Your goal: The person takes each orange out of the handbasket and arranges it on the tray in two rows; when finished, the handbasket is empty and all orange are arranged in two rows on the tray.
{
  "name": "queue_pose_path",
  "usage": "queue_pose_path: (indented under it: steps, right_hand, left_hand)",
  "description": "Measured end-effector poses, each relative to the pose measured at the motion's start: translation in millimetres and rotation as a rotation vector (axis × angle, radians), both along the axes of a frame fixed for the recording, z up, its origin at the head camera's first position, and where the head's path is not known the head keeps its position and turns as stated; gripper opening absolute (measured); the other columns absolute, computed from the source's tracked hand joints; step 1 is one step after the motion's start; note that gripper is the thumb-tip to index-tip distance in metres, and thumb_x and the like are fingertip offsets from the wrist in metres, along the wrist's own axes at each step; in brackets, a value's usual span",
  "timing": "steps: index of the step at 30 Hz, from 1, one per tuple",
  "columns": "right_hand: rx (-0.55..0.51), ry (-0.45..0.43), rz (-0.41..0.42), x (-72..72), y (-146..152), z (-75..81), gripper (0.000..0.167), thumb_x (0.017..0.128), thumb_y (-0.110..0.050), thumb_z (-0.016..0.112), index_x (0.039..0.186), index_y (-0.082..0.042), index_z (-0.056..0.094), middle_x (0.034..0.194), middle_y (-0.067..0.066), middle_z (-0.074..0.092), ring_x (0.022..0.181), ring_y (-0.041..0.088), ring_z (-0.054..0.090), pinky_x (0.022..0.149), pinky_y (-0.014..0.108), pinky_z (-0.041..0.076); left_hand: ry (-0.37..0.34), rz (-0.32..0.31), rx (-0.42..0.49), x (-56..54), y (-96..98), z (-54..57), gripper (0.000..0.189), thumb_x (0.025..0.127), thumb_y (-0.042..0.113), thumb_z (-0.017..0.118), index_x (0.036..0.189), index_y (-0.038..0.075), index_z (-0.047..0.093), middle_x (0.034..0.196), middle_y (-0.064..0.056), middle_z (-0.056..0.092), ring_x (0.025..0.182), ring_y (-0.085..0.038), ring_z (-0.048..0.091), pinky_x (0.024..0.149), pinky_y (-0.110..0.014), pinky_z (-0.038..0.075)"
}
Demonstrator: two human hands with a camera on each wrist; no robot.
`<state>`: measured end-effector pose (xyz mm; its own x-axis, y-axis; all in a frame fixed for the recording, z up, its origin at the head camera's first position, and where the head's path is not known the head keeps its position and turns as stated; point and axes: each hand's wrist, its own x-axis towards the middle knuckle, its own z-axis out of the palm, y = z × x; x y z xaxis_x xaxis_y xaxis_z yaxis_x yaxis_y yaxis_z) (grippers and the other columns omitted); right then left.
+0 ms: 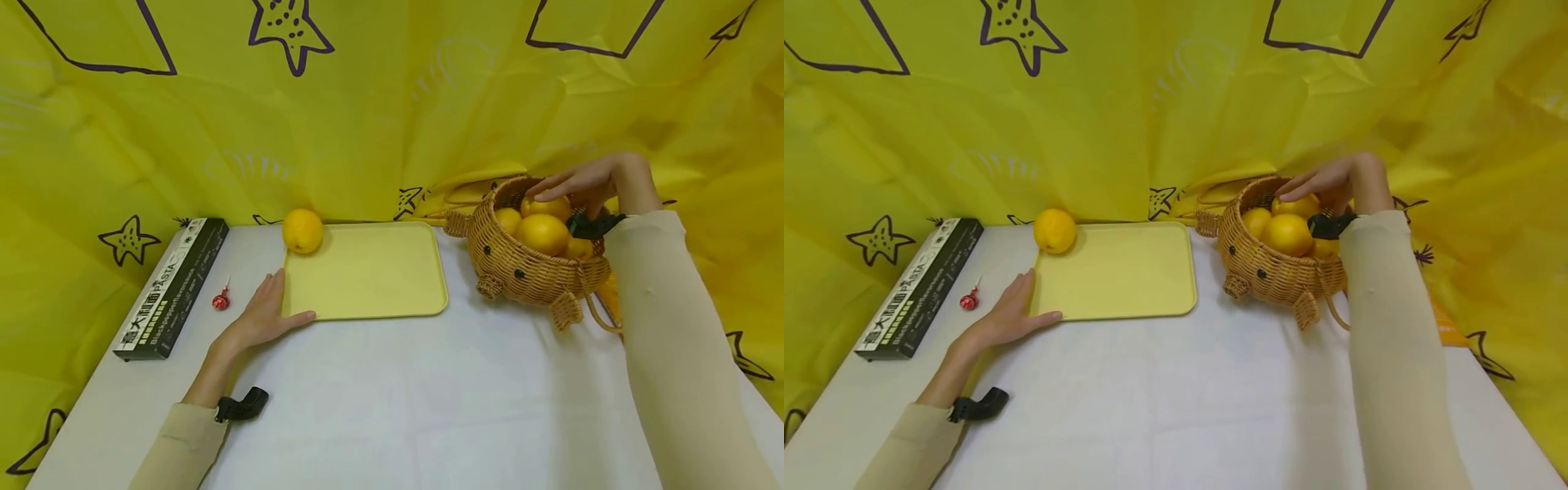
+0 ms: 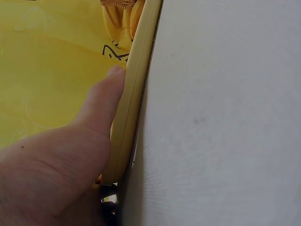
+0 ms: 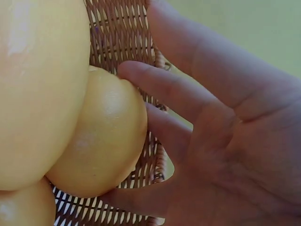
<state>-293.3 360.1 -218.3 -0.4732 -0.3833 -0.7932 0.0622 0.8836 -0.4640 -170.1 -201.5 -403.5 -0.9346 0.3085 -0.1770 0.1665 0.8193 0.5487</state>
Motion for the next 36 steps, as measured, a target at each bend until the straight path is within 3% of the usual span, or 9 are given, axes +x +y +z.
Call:
queue_pose_path:
  steps: [5, 15, 20, 26, 36]
  right_hand:
    - [-0.006, 0.009, -0.012, -0.6, 0, -4.7, 0.074, 0.104, -0.044, 0.034, 0.156, -0.012, -0.008, 0.156, 0.025, -0.028, 0.139, 0.059, -0.014, 0.104, 0.077, 0.025]
    - [0.043, 0.039, -0.073, 0.4, -7, -13.1, 0.077, 0.102, -0.049, 0.037, 0.157, -0.017, -0.007, 0.156, 0.027, -0.026, 0.141, 0.060, -0.001, 0.110, 0.068, 0.029]
    - [-0.030, 0.108, -0.075, 5.9, -1, -26.1, 0.073, 0.103, -0.043, 0.039, 0.157, -0.014, -0.002, 0.158, 0.024, -0.026, 0.143, 0.056, 0.006, 0.111, 0.064, 0.032]
    - [-0.151, 0.071, -0.126, 7.9, 7, -36.8, 0.071, 0.105, -0.038, 0.036, 0.156, -0.009, -0.004, 0.159, 0.023, -0.019, 0.142, 0.049, 0.024, 0.106, 0.050, 0.046]
    - [-0.024, 0.337, -0.055, 14.5, -4, -28.2, 0.067, 0.103, -0.039, 0.043, 0.154, -0.002, 0.021, 0.159, 0.030, -0.001, 0.138, 0.053, 0.025, 0.101, 0.055, 0.045]
  left_hand:
    - [0.003, 0.000, 0.004, 1.9, -1.2, 1.0, 0.117, 0.085, 0.057, 0.064, 0.152, -0.009, -0.006, 0.160, -0.031, -0.004, 0.148, -0.049, -0.002, 0.120, -0.062, 0.004]
    - [0.008, -0.004, 0.009, -2.3, 0.1, 1.7, 0.118, 0.085, 0.059, 0.064, 0.152, -0.007, -0.007, 0.160, -0.029, -0.005, 0.148, -0.048, -0.002, 0.120, -0.062, 0.004]
    - [0.017, -0.001, 0.001, -2.2, 1.0, -0.8, 0.118, 0.084, 0.058, 0.065, 0.152, -0.007, -0.006, 0.160, -0.030, -0.003, 0.148, -0.049, -0.001, 0.120, -0.062, 0.004]
    - [0.012, -0.002, 0.000, -0.2, 0.6, -3.7, 0.118, 0.084, 0.057, 0.065, 0.152, -0.009, -0.005, 0.160, -0.030, -0.004, 0.148, -0.049, -0.001, 0.120, -0.062, 0.004]
    - [0.009, -0.001, 0.006, -2.2, 0.2, -2.1, 0.116, 0.086, 0.057, 0.063, 0.152, -0.008, -0.006, 0.160, -0.031, -0.004, 0.148, -0.049, -0.003, 0.120, -0.062, 0.003]
